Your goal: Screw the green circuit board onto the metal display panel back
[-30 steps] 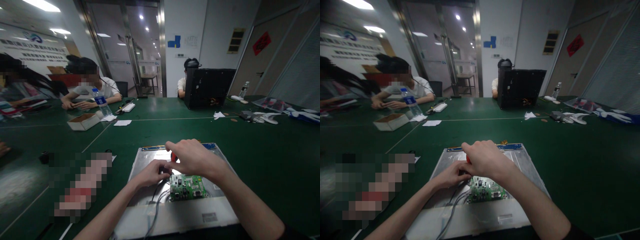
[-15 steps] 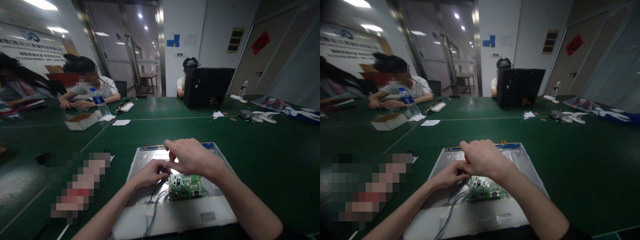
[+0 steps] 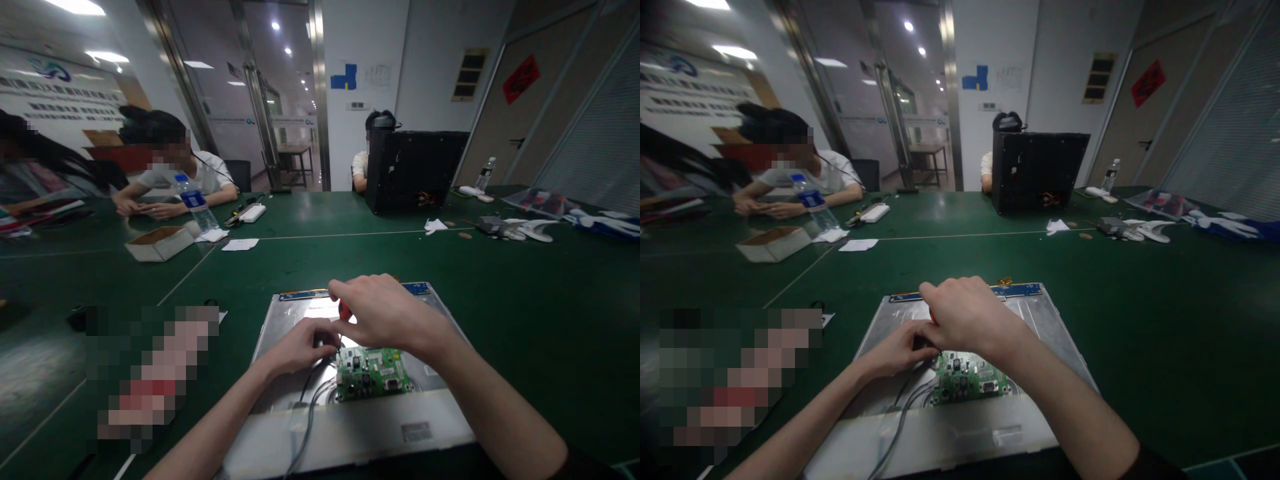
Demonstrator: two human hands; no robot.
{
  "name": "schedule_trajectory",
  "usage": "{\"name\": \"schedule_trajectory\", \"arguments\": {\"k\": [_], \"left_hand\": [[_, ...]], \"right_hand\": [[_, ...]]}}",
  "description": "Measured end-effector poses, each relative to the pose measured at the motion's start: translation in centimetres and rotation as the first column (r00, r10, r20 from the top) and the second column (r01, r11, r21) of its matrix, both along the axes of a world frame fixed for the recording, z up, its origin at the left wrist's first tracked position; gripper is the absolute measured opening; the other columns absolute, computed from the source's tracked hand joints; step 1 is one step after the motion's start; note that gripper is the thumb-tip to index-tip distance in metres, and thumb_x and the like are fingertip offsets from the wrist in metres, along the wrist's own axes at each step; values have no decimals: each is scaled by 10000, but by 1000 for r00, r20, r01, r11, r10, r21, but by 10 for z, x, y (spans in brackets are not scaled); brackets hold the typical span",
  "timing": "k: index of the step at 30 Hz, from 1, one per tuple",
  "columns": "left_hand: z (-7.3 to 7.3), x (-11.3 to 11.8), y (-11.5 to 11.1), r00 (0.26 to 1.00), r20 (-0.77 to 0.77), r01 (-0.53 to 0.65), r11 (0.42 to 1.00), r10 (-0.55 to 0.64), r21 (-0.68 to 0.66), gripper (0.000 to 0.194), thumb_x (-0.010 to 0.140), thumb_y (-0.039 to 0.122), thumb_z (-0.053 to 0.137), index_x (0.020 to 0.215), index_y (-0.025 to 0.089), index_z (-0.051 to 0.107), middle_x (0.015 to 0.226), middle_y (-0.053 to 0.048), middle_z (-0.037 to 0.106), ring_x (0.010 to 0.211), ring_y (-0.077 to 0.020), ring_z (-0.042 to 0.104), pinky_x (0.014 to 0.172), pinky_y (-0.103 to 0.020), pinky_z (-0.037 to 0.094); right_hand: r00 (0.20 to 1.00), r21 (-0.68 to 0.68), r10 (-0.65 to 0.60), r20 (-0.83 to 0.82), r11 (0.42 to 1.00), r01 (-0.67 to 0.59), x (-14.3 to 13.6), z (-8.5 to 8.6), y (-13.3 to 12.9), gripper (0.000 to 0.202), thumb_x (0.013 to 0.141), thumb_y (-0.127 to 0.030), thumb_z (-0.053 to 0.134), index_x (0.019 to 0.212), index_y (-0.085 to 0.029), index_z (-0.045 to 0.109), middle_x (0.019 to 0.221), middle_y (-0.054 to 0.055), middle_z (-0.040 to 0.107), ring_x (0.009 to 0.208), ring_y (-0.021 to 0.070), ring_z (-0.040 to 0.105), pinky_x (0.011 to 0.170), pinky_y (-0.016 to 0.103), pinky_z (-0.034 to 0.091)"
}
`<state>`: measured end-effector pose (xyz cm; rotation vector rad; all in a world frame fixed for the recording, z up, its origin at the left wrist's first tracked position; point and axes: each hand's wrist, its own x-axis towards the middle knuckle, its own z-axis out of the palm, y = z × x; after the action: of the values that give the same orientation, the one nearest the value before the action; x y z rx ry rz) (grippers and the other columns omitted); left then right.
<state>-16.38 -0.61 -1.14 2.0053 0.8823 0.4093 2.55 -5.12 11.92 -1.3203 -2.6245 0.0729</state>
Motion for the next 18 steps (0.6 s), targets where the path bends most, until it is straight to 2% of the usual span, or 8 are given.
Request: {"name": "schedule_trajectory", "arguments": {"k": [2, 4, 7, 9, 12, 14, 18], "left_hand": [[-1, -1, 0, 1000, 2, 11, 1000, -11, -6, 95, 747, 171, 611, 832, 152, 650, 786, -20, 657, 700, -154, 576, 665, -269, 447], [-1, -1, 0, 1000, 0, 16, 1000, -16, -7, 107, 749, 163, 609, 847, 155, 651, 808, -24, 666, 721, -160, 589, 679, -273, 450], [-2, -1, 0, 1000, -2, 10, 1000, -10, 6, 92, 743, 158, 608, 823, 153, 655, 789, -20, 663, 720, -161, 583, 670, -268, 438], [-1, -1, -1, 1000, 0, 1, 1000, -1, 20, 73, 738, 162, 612, 796, 150, 654, 761, -12, 649, 693, -153, 561, 650, -262, 422], [0, 0, -1, 1000, 5, -12, 999, 12, 33, 46, 722, 165, 619, 754, 145, 646, 710, 3, 621, 653, -141, 524, 621, -253, 401], [1, 1, -1, 1000, 11, -16, 999, 15, 36, 46, 719, 165, 617, 750, 144, 644, 699, 6, 616, 648, -139, 521, 622, -251, 401], [0, 0, -1, 1000, 18, -7, 1000, 6, 26, 68, 731, 174, 612, 778, 147, 653, 738, -5, 637, 675, -147, 547, 647, -256, 423]], "right_hand": [[999, -7, -34, -1, 999, 34, -1, -1, 1, 260, 858, -446, 564, 918, -198, 615, 780, 27, 694, 617, 157, 572, 486, 276, 236], [999, -3, -52, 15, 999, 52, -1, -2, 2, 250, 876, -443, 541, 885, -211, 633, 737, 18, 681, 592, 150, 559, 480, 275, 232], [999, 13, -38, 33, 999, 38, -1, -1, 1, 197, 886, -363, 512, 852, -207, 628, 699, 18, 660, 568, 143, 536, 472, 280, 216], [999, 25, -21, 26, 999, 21, -2, 0, -1, 134, 853, -291, 519, 884, -192, 603, 730, 25, 665, 578, 142, 532, 472, 284, 211], [1000, 17, 17, 12, 1000, -17, -2, 1, -4, 160, 802, -240, 543, 942, -166, 568, 802, 44, 681, 616, 148, 547, 481, 284, 224], [999, -9, 40, 7, 999, -40, -2, 0, -4, 174, 816, -262, 554, 964, -172, 566, 815, 41, 691, 633, 154, 567, 486, 278, 233], [1000, -9, -4, 1, 1000, 4, -2, -1, -2, 228, 875, -419, 542, 946, -210, 602, 764, 18, 696, 607, 158, 577, 478, 274, 225]]}}
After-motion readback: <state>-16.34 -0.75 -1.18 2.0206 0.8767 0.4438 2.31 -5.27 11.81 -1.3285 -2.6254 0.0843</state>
